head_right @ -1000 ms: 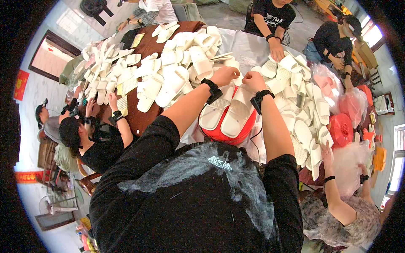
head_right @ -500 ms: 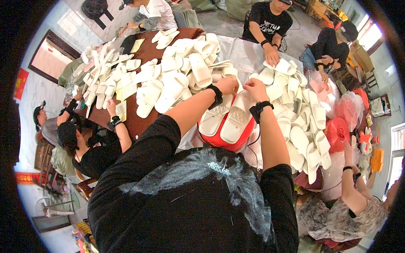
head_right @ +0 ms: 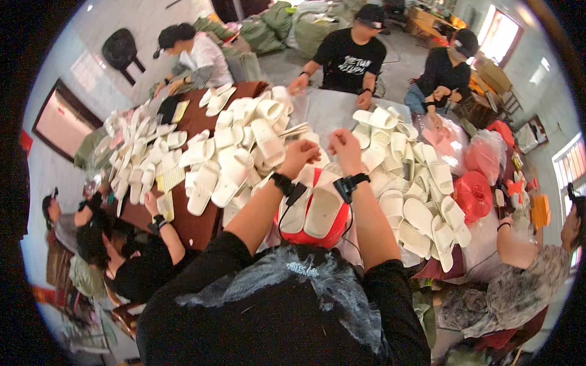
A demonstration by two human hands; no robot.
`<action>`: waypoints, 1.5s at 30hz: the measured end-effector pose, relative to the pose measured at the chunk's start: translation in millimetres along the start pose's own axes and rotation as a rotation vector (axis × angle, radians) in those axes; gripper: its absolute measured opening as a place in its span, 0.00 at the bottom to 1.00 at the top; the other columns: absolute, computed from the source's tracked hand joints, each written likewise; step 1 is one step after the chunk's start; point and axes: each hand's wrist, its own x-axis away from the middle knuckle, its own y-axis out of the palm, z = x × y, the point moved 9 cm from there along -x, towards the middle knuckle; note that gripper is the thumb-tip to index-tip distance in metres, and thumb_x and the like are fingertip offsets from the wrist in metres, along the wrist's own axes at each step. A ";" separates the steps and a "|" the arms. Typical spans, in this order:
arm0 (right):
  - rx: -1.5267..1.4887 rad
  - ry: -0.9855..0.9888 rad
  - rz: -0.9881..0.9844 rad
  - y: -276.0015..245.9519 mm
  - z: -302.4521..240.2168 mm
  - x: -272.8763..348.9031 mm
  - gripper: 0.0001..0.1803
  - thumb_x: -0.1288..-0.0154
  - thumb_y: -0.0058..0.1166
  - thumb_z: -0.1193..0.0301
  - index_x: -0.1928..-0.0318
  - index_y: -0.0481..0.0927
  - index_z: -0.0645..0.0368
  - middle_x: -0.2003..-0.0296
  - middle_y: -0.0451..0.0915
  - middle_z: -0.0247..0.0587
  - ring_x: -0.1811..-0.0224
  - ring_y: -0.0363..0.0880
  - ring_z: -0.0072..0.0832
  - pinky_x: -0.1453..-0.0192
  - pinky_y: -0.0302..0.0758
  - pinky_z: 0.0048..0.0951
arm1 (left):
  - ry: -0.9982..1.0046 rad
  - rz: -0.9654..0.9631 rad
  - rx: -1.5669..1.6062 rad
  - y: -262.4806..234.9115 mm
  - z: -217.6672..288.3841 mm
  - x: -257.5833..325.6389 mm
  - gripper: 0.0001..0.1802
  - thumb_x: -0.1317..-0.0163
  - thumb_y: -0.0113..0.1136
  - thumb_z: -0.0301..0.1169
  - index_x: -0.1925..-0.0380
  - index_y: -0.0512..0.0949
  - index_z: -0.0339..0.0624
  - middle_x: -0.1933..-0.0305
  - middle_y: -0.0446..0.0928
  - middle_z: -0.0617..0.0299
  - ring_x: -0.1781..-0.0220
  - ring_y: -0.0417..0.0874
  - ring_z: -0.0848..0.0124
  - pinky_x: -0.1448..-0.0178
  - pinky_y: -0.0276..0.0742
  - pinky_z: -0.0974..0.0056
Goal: Inspecting and packaging pairs of white slippers into plastic bags at a factory table.
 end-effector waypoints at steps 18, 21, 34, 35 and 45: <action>0.666 -0.144 0.115 9.9 32.7 21.2 0.14 0.36 0.53 0.65 0.69 0.76 0.66 0.78 0.77 0.48 0.76 0.76 0.36 0.70 0.69 0.35 | 0.047 -0.017 -0.058 4.4 -32.2 11.9 0.05 0.39 0.60 0.22 0.65 0.75 0.31 0.64 0.80 0.57 0.62 0.83 0.70 0.55 0.81 0.68; 0.454 -0.019 -0.010 13.7 66.9 18.8 0.14 0.35 0.53 0.66 0.71 0.77 0.66 0.79 0.77 0.40 0.81 0.72 0.27 0.76 0.68 0.29 | 0.053 -0.024 -0.087 4.1 -27.9 13.1 0.04 0.39 0.59 0.21 0.65 0.75 0.31 0.64 0.80 0.57 0.61 0.83 0.71 0.54 0.80 0.68; 0.198 0.177 -0.085 10.5 86.0 25.9 0.12 0.34 0.53 0.68 0.73 0.75 0.63 0.79 0.75 0.33 0.79 0.69 0.18 0.74 0.67 0.23 | 0.097 0.044 -0.297 5.6 -16.7 20.8 0.05 0.40 0.60 0.22 0.66 0.77 0.31 0.67 0.81 0.57 0.64 0.83 0.72 0.58 0.79 0.69; 0.216 0.161 -0.088 11.2 83.8 26.0 0.13 0.34 0.53 0.68 0.72 0.75 0.63 0.79 0.75 0.33 0.79 0.69 0.18 0.75 0.67 0.22 | 0.104 0.044 -0.214 5.5 -17.3 20.4 0.05 0.41 0.61 0.23 0.68 0.78 0.31 0.68 0.82 0.57 0.65 0.83 0.73 0.59 0.79 0.69; 0.079 0.123 0.035 0.6 77.8 31.6 0.11 0.31 0.51 0.68 0.70 0.77 0.60 0.79 0.73 0.28 0.79 0.68 0.15 0.75 0.64 0.18 | 0.087 0.040 -0.277 5.0 -25.0 16.0 0.06 0.43 0.61 0.23 0.67 0.79 0.30 0.70 0.82 0.58 0.66 0.82 0.74 0.60 0.78 0.69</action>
